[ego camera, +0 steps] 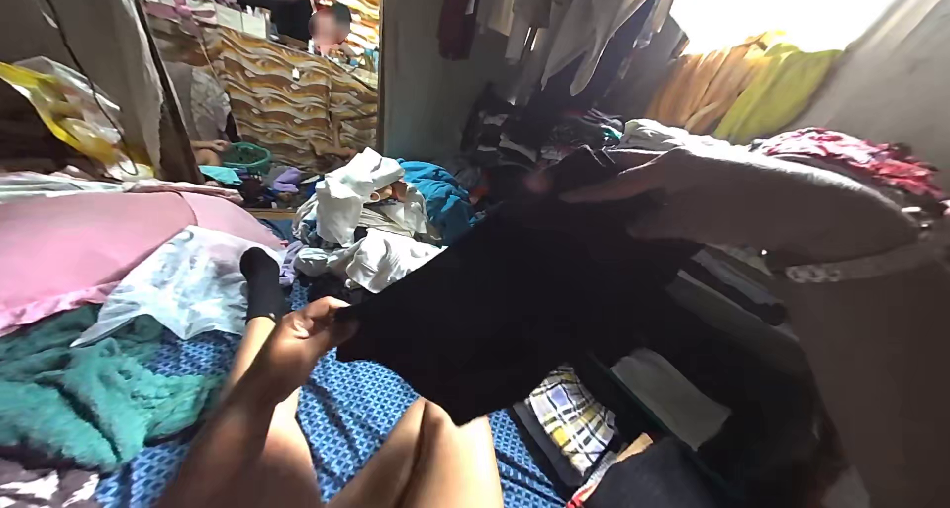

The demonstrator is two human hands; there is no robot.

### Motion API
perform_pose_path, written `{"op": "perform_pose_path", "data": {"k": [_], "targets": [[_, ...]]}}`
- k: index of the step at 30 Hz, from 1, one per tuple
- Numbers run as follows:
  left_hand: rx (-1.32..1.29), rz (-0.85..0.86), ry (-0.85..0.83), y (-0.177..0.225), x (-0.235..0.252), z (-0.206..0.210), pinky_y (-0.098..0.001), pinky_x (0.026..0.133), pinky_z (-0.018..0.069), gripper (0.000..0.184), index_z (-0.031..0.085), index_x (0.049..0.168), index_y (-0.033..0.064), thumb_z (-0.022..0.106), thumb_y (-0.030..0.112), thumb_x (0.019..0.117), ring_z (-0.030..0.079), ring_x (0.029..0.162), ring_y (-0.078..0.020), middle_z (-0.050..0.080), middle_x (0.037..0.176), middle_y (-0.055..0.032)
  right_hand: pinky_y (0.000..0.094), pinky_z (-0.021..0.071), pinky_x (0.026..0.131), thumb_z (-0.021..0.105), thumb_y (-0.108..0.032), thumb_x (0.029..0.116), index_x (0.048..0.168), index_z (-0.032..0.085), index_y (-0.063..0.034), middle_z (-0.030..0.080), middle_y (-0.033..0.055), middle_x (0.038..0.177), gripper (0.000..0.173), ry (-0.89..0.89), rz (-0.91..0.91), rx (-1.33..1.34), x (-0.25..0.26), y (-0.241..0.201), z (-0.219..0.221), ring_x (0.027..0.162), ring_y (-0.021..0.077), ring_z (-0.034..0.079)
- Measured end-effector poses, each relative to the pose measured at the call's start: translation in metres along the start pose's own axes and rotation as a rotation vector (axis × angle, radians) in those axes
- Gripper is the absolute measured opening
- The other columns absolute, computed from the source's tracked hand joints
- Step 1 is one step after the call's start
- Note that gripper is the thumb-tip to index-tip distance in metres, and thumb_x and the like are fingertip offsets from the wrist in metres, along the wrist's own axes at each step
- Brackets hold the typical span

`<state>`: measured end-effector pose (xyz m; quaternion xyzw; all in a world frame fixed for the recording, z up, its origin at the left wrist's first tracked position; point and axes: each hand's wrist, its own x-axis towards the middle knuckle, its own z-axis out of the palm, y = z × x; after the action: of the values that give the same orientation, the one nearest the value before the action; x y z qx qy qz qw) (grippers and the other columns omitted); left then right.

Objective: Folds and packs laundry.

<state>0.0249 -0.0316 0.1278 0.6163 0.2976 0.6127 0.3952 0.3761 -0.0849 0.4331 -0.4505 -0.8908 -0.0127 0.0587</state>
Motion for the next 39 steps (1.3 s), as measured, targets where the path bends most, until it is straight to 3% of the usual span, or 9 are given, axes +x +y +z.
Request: {"op": "perform_pose_path", "data": {"k": [3,7,13,16,19,23,27,30,39], "targets": [[-0.088,0.071,0.015,0.005,0.002,-0.015,-0.0191,0.082,0.0576,0.01,0.073,0.103,0.0295,0.07,0.027,0.0943,0.068,0.089,0.003,0.074,0.095,0.016,0.0422,0.0553,0.093,0.067,0.008,0.0816,0.133,0.07,-0.0241,0.061,0.0028,0.142,0.061,0.132,-0.018,0.06,-0.004,0.008,0.01,0.115,0.0155,0.065],[0.029,0.096,0.167,0.015,-0.007,-0.016,-0.016,0.076,0.0577,0.018,0.067,0.101,0.0221,0.057,0.008,0.096,0.067,0.082,0.0051,0.072,0.089,0.0176,0.0345,0.0582,0.09,0.066,0.007,0.0808,0.136,0.068,-0.0231,0.062,0.004,0.14,0.063,0.146,0.021,0.19,-0.016,0.009,0.032,0.114,0.0119,0.065],[0.338,-0.121,0.11,0.018,-0.012,-0.014,-0.0139,0.077,0.0559,0.012,0.066,0.108,0.0081,0.06,0.009,0.098,0.064,0.082,0.0095,0.069,0.09,0.0122,0.026,0.0595,0.085,0.063,0.009,0.0794,0.132,0.07,-0.0163,0.067,-0.0009,0.131,0.059,0.117,0.189,0.719,-0.053,0.025,0.113,0.104,0.0067,0.068],[0.459,-0.22,-0.126,-0.022,-0.001,-0.01,-0.028,0.087,0.055,0.017,0.068,0.111,-0.0001,0.063,0.011,0.0992,0.065,0.09,-0.0023,0.071,0.1,-0.0032,0.0266,0.0547,0.095,0.058,0.008,0.0831,0.135,0.065,-0.0072,0.065,0.0032,0.135,0.055,0.074,0.431,0.979,-0.067,0.043,0.177,0.113,0.0061,0.064],[0.6,-0.378,-0.308,-0.08,0.006,0.008,-0.0534,0.101,0.0482,0.028,0.066,0.121,-0.0056,0.06,0.016,0.1029,0.066,0.11,-0.0314,0.068,0.115,-0.0237,0.03,0.0535,0.094,0.053,0.011,0.0859,0.142,0.057,-0.0033,0.059,0.0075,0.144,0.058,0.003,0.634,1.125,-0.079,0.07,0.256,0.116,0.0087,0.062],[0.827,-0.544,-0.437,-0.105,-0.012,0.053,-0.0575,0.11,0.0413,0.039,0.059,0.138,0.0021,0.061,0.018,0.1019,0.051,0.131,-0.0439,0.05,0.144,-0.0276,0.039,0.0531,0.095,0.049,0.011,0.0882,0.144,0.053,-0.0019,0.054,0.0137,0.147,0.058,-0.025,0.861,1.249,-0.098,0.104,0.35,0.119,0.0182,0.061],[0.771,-0.261,-0.66,-0.085,-0.079,0.078,-0.0565,0.105,0.0467,0.031,0.071,0.115,-0.0022,0.063,0.024,0.0996,0.06,0.121,-0.0411,0.065,0.123,-0.0248,0.0355,0.0555,0.088,0.045,0.01,0.0925,0.145,0.053,-0.0042,0.058,0.0116,0.142,0.055,0.003,0.961,1.376,-0.108,0.105,0.377,0.11,0.015,0.065],[0.743,0.077,-0.679,-0.09,-0.141,0.084,-0.0531,0.08,0.057,0.035,0.073,0.092,0.004,0.068,0.039,0.0914,0.071,0.094,-0.0341,0.072,0.094,-0.0141,0.0343,0.0572,0.085,0.045,0.006,0.0928,0.147,0.05,-0.0045,0.061,0.0111,0.137,0.055,0.009,0.933,1.469,-0.113,0.107,0.381,0.105,0.0143,0.066],[0.796,0.341,-0.641,-0.099,-0.163,0.078,-0.0402,0.069,0.0588,0.017,0.067,0.078,0.0048,0.059,0.017,0.0873,0.07,0.077,-0.0278,0.067,0.078,-0.0099,0.0342,0.0569,0.084,0.044,0.009,0.0906,0.146,0.05,-0.0052,0.059,0.0111,0.14,0.058,0.005,0.961,1.483,-0.113,0.113,0.388,0.106,0.0144,0.066]]}}
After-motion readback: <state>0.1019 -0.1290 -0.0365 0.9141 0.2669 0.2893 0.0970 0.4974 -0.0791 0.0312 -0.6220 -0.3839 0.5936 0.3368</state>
